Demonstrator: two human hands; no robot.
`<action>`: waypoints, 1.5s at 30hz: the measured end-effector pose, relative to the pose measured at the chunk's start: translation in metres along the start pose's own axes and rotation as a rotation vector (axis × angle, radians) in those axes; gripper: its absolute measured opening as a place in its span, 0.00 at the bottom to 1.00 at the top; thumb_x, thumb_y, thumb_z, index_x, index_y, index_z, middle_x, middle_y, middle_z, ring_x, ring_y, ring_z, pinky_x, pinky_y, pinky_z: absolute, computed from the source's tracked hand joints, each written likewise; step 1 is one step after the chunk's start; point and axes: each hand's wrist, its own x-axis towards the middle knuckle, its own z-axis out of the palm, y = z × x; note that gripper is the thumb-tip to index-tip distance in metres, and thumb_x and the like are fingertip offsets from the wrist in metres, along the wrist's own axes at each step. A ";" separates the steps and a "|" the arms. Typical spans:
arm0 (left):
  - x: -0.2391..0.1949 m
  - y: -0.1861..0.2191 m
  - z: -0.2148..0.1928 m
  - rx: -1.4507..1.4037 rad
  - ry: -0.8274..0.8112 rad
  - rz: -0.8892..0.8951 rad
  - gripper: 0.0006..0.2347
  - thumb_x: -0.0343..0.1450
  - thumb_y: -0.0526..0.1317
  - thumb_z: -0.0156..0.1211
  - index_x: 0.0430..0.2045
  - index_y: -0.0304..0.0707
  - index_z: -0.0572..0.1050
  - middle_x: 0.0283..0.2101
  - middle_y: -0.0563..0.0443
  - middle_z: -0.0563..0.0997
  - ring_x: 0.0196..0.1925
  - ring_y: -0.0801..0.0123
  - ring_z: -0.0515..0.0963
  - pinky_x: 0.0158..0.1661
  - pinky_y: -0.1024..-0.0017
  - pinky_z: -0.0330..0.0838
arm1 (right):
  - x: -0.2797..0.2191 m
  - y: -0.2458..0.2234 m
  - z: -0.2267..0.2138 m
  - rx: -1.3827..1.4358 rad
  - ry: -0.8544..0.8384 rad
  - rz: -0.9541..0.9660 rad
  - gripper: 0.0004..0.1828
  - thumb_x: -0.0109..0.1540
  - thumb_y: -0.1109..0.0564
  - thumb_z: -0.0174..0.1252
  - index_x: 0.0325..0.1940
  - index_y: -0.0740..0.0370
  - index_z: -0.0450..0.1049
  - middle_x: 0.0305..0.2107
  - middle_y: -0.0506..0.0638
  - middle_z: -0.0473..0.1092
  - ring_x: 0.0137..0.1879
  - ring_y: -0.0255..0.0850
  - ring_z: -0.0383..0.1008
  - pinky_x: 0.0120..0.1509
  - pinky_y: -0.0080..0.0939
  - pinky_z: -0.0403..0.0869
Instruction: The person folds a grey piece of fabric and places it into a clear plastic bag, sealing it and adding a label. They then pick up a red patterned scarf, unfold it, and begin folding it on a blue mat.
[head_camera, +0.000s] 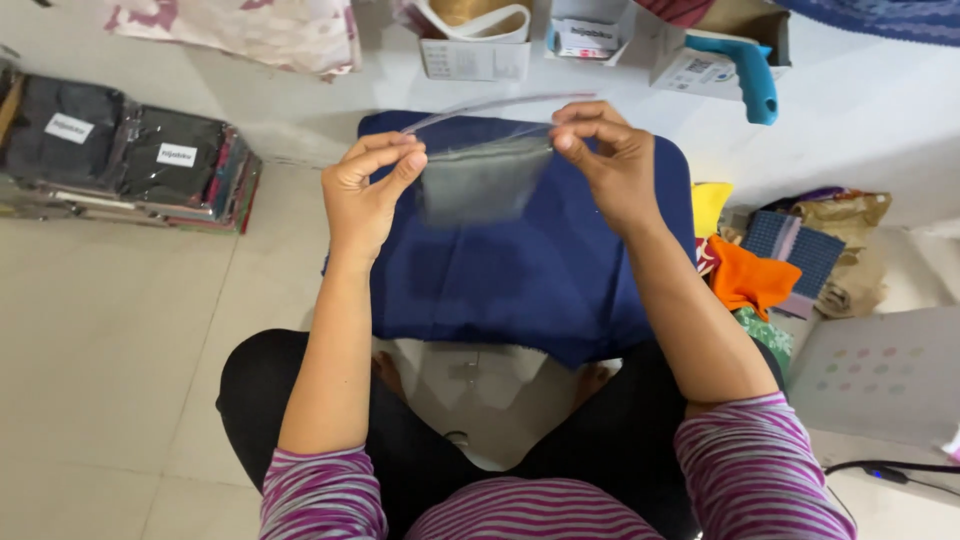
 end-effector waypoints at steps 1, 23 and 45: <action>-0.001 -0.012 -0.004 0.001 0.006 -0.001 0.06 0.69 0.37 0.72 0.36 0.40 0.84 0.42 0.53 0.83 0.51 0.71 0.83 0.57 0.79 0.76 | 0.001 0.020 0.001 0.001 -0.006 0.000 0.03 0.66 0.56 0.66 0.41 0.57 0.81 0.46 0.51 0.73 0.56 0.38 0.73 0.60 0.35 0.74; -0.151 -0.110 0.145 0.731 -0.633 0.376 0.11 0.68 0.47 0.64 0.43 0.55 0.82 0.44 0.56 0.84 0.49 0.63 0.82 0.50 0.65 0.77 | -0.042 0.221 -0.051 0.066 -0.063 0.790 0.11 0.65 0.63 0.60 0.52 0.63 0.77 0.40 0.55 0.78 0.43 0.41 0.82 0.47 0.40 0.84; -0.075 -0.225 0.065 1.148 -0.500 -0.032 0.26 0.79 0.52 0.42 0.74 0.47 0.55 0.78 0.44 0.52 0.79 0.43 0.45 0.74 0.50 0.43 | -0.123 0.220 0.089 -1.276 -0.319 0.088 0.41 0.70 0.35 0.40 0.81 0.59 0.48 0.78 0.57 0.45 0.82 0.55 0.41 0.82 0.62 0.41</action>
